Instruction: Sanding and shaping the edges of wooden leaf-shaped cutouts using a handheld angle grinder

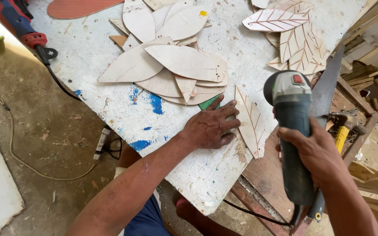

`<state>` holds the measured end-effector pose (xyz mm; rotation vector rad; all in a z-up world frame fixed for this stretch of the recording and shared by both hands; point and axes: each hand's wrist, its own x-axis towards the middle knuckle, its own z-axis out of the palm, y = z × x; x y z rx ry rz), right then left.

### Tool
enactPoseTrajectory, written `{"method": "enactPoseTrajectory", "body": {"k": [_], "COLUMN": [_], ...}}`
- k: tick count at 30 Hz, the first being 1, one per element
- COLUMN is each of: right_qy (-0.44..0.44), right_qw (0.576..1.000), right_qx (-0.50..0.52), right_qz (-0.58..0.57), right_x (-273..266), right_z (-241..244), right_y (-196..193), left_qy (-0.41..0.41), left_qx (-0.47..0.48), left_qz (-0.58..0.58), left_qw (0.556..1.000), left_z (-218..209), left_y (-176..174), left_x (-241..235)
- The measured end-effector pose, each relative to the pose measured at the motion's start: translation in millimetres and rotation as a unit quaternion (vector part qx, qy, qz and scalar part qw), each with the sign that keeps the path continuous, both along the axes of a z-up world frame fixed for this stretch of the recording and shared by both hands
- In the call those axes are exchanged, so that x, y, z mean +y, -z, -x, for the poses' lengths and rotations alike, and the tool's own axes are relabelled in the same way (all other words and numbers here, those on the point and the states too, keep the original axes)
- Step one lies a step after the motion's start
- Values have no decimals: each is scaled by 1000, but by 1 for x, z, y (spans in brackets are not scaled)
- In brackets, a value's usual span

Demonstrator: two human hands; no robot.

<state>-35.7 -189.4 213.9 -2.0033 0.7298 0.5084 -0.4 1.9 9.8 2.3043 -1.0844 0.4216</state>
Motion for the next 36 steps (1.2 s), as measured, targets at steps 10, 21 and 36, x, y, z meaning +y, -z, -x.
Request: {"method": "enactPoseTrajectory", "body": {"k": [10,21,36], "right_qy": [77,112,103], "right_qw": [997,990,990], "right_qx": [3,-57,-35], "right_qz": [25,62,92], "right_x": [-51,-97,-84], "right_z": [86,130,114], "right_y": [-14,-10,-22], "left_qy": [-189,-97,-14], "left_qx": [-89,279,270], "left_qz": [60,-242,-208], "left_qw": [976,924,940], "left_z": [26,65,44], "left_y": [-13,-69,-76], "left_x": [-30,-102,-76]}}
